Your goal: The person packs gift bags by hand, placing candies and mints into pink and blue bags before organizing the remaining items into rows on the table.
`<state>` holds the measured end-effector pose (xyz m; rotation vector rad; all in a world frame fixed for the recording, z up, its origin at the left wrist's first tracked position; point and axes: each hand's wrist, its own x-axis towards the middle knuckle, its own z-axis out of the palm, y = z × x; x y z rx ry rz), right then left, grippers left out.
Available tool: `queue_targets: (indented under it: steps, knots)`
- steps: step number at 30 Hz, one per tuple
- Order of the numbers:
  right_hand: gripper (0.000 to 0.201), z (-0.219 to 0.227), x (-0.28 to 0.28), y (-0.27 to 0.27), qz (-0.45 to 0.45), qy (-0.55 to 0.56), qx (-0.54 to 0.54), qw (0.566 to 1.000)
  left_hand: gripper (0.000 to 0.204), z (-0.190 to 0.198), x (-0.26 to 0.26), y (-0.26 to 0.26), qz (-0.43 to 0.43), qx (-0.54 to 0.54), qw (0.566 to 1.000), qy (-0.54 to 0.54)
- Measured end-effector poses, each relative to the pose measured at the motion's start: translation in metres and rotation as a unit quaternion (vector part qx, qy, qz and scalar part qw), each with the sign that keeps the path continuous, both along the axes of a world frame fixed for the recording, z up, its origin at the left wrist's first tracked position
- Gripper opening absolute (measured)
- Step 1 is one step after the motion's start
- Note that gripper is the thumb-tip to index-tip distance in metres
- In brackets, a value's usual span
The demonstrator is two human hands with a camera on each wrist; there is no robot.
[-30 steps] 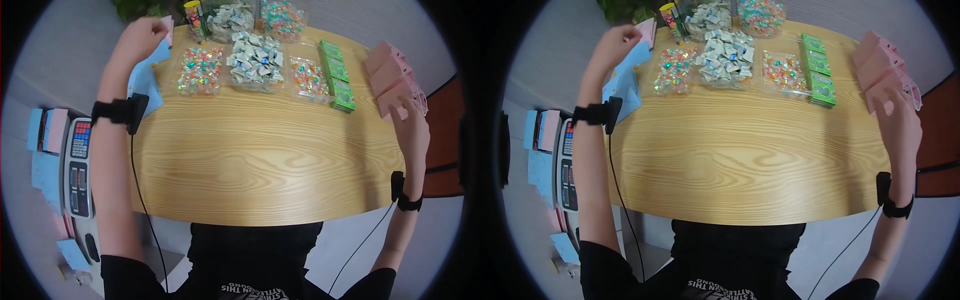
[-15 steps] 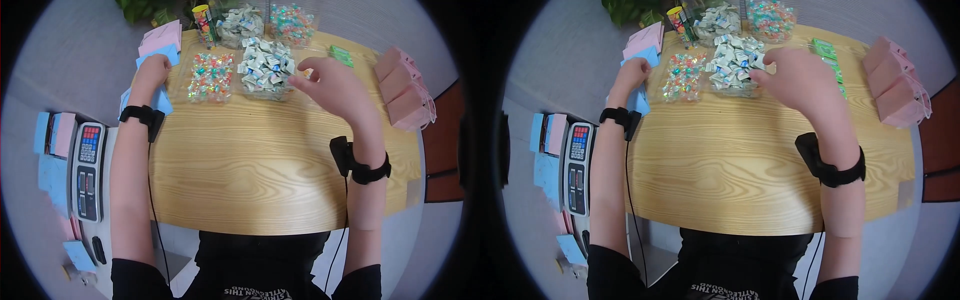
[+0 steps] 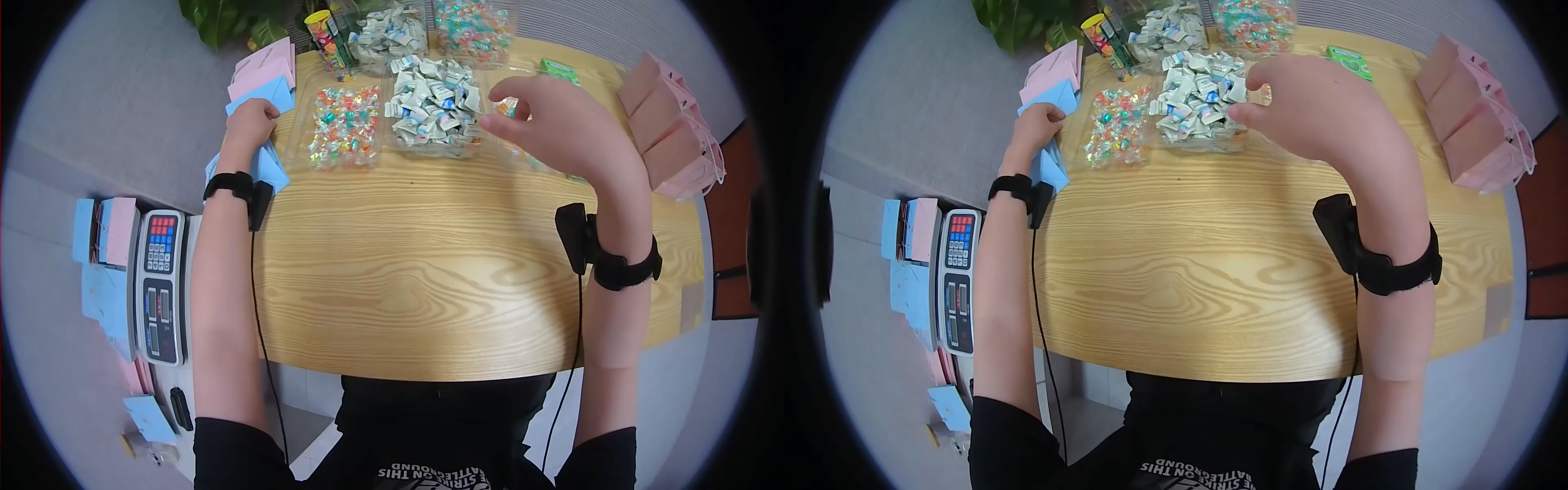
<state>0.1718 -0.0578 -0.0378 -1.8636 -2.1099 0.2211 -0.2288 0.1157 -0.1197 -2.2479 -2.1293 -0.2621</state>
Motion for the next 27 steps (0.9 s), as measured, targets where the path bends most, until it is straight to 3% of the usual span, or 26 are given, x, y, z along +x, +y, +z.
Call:
queue_targets:
  steps: [4, 10, 14, 16, 18, 19, 21, 22, 24, 27]
  knots:
    - [0.047, -0.001, 0.001, -0.001, 0.033, -0.01, 0.014, 0.999, 0.018, 0.004, 0.003, -0.006, -0.016, 0.016, 1.0, -0.017]
    - [0.044, 0.008, 0.001, -0.006, 0.013, -0.003, -0.012, 1.0, 0.018, 0.016, 0.018, -0.02, -0.03, -0.005, 0.999, -0.041]
    - [0.049, 0.007, 0.003, -0.005, 0.038, -0.014, 0.015, 0.999, 0.015, 0.02, 0.025, -0.022, -0.093, 0.089, 0.99, -0.056]
    - [0.044, 0.013, 0.001, -0.006, 0.013, -0.004, -0.024, 1.0, 0.016, 0.025, 0.033, -0.022, -0.115, 0.132, 0.983, -0.058]
    - [0.044, 0.019, 0.0, -0.008, 0.017, -0.004, -0.038, 0.999, 0.015, 0.034, 0.043, -0.021, -0.162, 0.144, 0.941, -0.258]
    - [0.043, 0.02, 0.0, -0.009, 0.021, -0.005, -0.05, 0.999, 0.015, 0.039, 0.051, -0.024, -0.163, 0.143, 0.942, -0.258]
    - [0.043, 0.019, 0.002, -0.008, 0.021, -0.002, -0.047, 0.999, 0.018, 0.048, 0.068, -0.033, -0.225, 0.043, 0.91, -0.345]
    - [0.043, 0.019, 0.002, -0.008, 0.021, 0.001, -0.042, 0.999, 0.018, 0.051, 0.074, -0.039, -0.223, 0.044, 0.911, -0.344]
    - [0.043, 0.015, 0.003, -0.008, 0.024, -0.001, -0.024, 0.999, 0.02, 0.053, 0.081, -0.048, -0.226, -0.08, 0.929, -0.282]
    - [0.044, 0.014, 0.005, -0.01, 0.022, 0.004, -0.015, 1.0, 0.019, 0.052, 0.073, -0.053, -0.224, -0.051, 0.944, -0.238]
